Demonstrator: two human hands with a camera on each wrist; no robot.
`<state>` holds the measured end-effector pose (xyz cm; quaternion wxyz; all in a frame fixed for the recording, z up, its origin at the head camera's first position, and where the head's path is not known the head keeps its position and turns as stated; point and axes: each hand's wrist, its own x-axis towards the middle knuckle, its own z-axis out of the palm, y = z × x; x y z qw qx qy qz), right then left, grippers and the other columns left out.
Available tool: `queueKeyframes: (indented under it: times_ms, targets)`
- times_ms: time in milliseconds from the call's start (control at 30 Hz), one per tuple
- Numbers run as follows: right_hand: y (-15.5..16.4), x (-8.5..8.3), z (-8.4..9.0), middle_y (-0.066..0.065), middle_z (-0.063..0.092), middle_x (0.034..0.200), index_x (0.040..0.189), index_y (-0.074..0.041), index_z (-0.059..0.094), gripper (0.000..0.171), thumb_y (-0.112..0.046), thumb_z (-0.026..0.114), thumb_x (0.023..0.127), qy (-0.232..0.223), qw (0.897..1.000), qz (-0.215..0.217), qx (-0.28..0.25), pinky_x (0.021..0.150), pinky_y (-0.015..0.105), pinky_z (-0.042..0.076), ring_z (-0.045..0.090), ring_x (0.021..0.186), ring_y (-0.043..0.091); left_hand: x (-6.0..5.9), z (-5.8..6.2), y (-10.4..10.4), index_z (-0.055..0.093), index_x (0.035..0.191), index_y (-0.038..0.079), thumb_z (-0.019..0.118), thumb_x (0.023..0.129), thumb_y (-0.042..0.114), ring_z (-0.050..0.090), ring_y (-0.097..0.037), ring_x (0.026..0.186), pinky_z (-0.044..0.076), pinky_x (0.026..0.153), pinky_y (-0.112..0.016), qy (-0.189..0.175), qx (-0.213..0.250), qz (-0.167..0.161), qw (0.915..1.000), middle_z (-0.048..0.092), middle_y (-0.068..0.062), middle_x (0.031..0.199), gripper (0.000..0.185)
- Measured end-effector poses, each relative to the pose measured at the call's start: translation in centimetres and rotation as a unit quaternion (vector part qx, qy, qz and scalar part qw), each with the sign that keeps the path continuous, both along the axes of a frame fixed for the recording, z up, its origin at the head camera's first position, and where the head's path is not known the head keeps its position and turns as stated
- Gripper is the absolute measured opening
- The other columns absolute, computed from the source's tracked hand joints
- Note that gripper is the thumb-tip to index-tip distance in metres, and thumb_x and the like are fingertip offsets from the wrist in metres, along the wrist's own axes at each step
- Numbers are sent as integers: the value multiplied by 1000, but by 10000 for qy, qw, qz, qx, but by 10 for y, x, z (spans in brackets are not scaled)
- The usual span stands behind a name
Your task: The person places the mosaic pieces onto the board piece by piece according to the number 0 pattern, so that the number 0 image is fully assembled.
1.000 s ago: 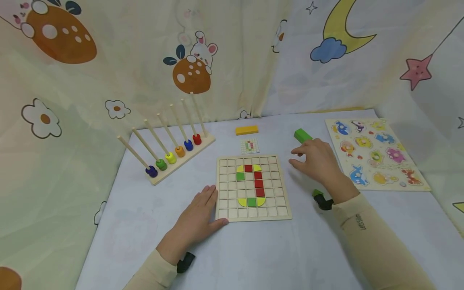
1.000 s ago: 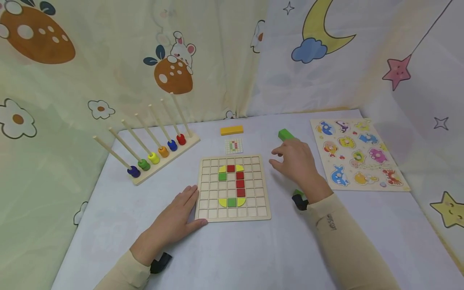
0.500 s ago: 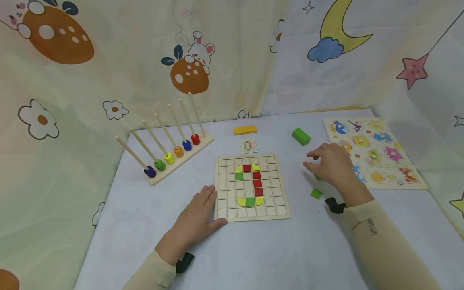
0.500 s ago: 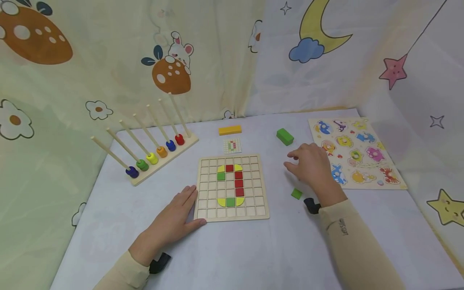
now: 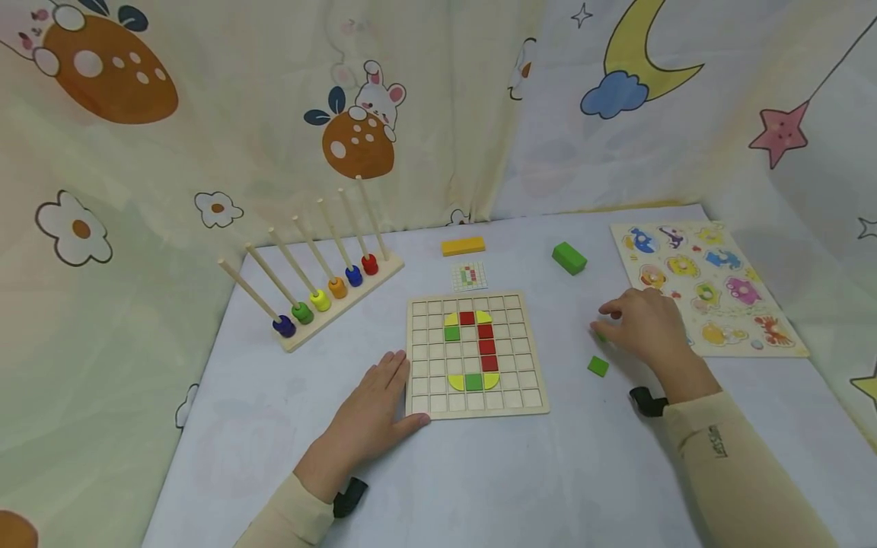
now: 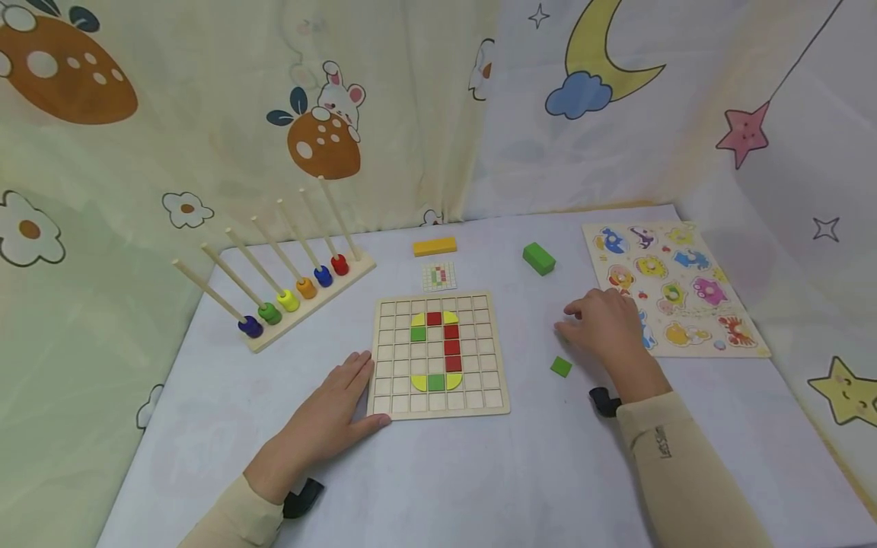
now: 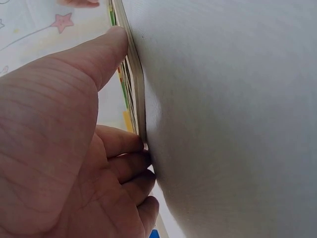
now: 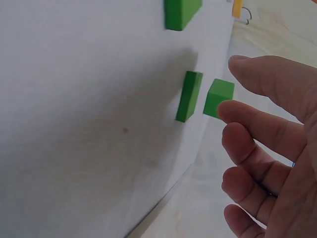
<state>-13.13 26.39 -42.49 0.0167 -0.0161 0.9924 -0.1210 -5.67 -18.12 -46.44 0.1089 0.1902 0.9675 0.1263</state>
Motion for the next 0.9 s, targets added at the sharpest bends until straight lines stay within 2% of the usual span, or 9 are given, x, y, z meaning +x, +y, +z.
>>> queueKeyframes:
  times_ms: [200,333,500,700,900]
  targets:
    - [5,2,-7,18,77,108,116,-4,79,45,-39,81,88,-322,9993,-180,-14,83,55,50,67,100,39,1,2,1,28,165,5,68,93,66,16,-29,165,22,134,-48,-8,21,-8,10000,22,-10,176,102]
    - [8,3,-12,21,78,111,113,-3,80,45,-40,82,87,-289,9994,-169,44,84,57,52,69,103,42,1,3,1,29,165,5,69,92,65,17,-30,164,23,133,-49,6,43,-10,10000,23,-11,175,102]
    - [11,5,-13,21,79,109,112,-3,81,47,-42,83,86,-253,9996,-106,76,78,54,53,70,99,42,1,3,1,29,165,5,68,92,65,18,-30,164,23,133,-48,33,13,-7,10000,23,-10,175,102]
    - [11,8,-13,15,80,98,112,-4,81,46,-40,85,84,-278,9995,-88,101,71,46,48,68,85,31,2,3,2,28,165,5,68,92,66,17,-29,164,23,134,-48,12,-19,18,10000,22,-10,176,103]
    - [12,10,-14,13,79,95,109,-5,82,40,-37,84,85,-303,9994,-135,17,73,47,46,66,84,29,1,3,2,28,165,6,68,92,66,17,-29,164,23,133,-48,13,-47,18,10000,22,-10,176,103]
